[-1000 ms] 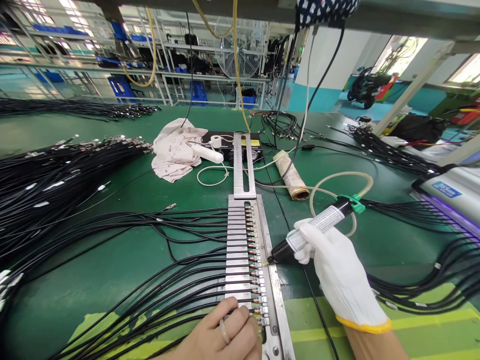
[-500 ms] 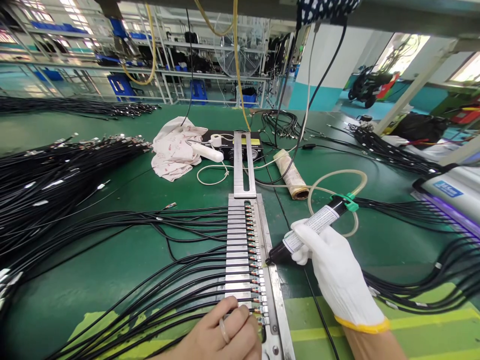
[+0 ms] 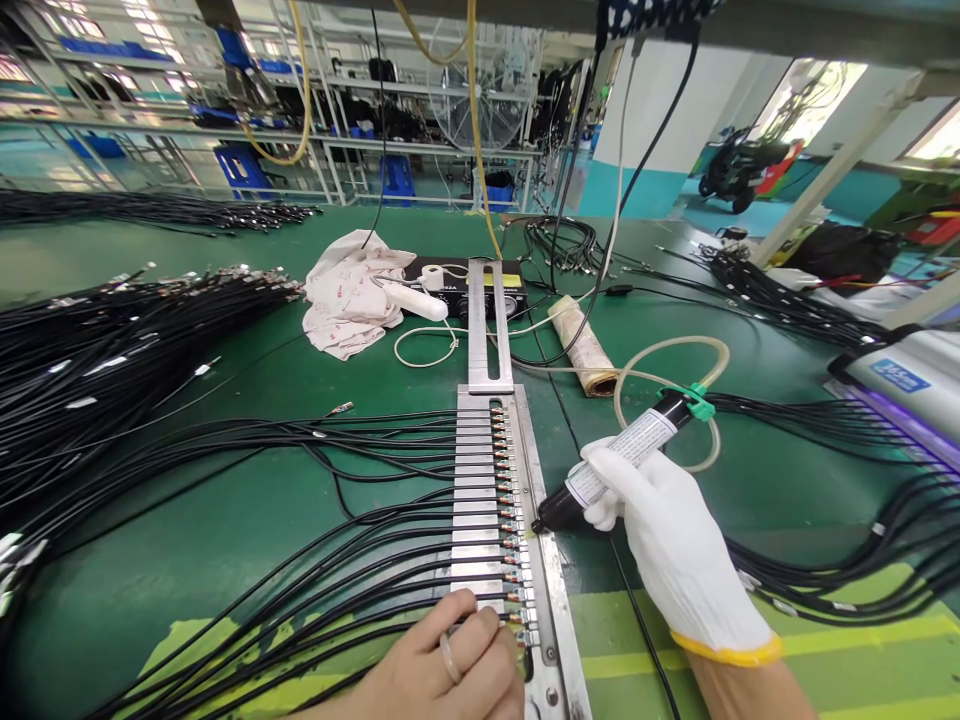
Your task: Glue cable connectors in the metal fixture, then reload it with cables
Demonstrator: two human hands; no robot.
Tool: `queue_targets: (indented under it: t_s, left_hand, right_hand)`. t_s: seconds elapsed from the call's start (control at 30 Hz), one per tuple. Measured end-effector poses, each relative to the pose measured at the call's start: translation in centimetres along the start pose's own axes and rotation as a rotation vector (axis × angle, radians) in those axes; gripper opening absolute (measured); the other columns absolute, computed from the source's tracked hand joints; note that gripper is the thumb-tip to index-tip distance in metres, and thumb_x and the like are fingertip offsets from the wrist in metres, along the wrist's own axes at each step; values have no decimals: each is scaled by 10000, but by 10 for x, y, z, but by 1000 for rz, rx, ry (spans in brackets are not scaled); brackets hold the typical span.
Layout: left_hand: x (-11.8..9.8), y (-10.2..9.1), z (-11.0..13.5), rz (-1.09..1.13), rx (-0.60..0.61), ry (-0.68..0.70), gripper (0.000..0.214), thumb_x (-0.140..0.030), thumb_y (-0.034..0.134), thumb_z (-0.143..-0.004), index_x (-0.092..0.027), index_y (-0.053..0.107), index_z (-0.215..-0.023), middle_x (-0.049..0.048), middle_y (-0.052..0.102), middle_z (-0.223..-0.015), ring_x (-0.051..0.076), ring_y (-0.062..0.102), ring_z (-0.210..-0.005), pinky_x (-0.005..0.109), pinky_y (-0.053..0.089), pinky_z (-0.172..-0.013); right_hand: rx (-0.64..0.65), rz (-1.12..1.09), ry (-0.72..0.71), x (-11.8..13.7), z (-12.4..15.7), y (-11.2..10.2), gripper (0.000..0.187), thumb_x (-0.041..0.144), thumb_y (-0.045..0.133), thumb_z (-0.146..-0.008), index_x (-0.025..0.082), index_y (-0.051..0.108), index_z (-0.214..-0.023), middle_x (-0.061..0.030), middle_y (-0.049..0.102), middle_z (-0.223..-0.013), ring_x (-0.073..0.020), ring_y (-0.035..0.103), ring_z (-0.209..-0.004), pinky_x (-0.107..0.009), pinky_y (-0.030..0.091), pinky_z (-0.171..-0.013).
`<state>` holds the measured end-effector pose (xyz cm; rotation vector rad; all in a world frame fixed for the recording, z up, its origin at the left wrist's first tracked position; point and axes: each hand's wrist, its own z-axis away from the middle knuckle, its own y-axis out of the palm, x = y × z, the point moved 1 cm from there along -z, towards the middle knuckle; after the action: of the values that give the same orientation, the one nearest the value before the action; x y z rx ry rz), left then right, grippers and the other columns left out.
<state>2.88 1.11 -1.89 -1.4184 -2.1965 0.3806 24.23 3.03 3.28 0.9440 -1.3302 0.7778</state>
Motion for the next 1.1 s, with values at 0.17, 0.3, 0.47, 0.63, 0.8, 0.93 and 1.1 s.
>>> queue_targets:
  t_s: [0.17, 0.3, 0.47, 0.63, 0.8, 0.93, 1.1]
  left_hand:
    - [0, 1, 1, 7, -18, -31, 253, -86, 426, -968, -135, 556, -756, 12, 561, -781, 146, 510, -751, 332, 430, -806]
    - [-1, 0, 0, -7, -11, -9, 185, -110, 500, -916, -144, 535, -739, 14, 555, -784, 149, 509, -759, 326, 444, -812]
    - [-1, -1, -1, -21, -2, 3, 148, -154, 574, -864, -153, 510, -730, 16, 548, -796, 149, 505, -764, 320, 449, -822]
    - [0, 0, 0, -7, -7, -12, 175, -129, 511, -911, -150, 514, -737, 22, 555, -807, 153, 508, -772, 327, 431, -822]
    - [0, -1, -1, -7, -5, -7, 212, -115, 470, -935, -145, 524, -733, 24, 554, -800, 157, 513, -763, 336, 425, -803]
    - [0, -2, -4, 0, -8, -15, 227, -92, 437, -945, -140, 540, -748, 18, 563, -795, 152, 512, -749, 335, 422, -797]
    - [-1, -2, -5, -7, -6, 8, 221, -103, 464, -934, -141, 528, -726, 23, 547, -779, 154, 508, -742, 339, 426, -805]
  right_hand:
    - [-52, -20, 17, 4, 2, 3, 613, 590, 928, -538, 137, 711, -889, -19, 558, -555, -145, 493, -491, -261, 440, -474]
    - [-24, 3, -16, 4, 1, 3, 511, 562, 888, -635, 153, 721, -891, -37, 583, -591, -160, 518, -514, -275, 441, -478]
    - [0, 8, -38, 2, 0, 1, 410, 523, 851, -699, 168, 721, -857, -59, 606, -633, -186, 533, -542, -311, 441, -483]
    - [-23, -1, -28, 2, 1, 2, 441, 535, 865, -674, 162, 720, -858, -45, 595, -621, -173, 528, -532, -292, 439, -477]
    - [-91, -24, 15, 2, 1, 2, 569, 574, 916, -577, 138, 729, -891, -38, 587, -598, -153, 524, -529, -258, 450, -492]
    - [-111, -36, 35, 1, 1, 1, 634, 584, 933, -545, 125, 722, -929, -29, 579, -593, -137, 511, -522, -232, 448, -487]
    - [-89, -77, 1, 4, 2, -1, 535, 531, 904, -633, 131, 731, -944, -41, 597, -649, -135, 527, -554, -224, 461, -502]
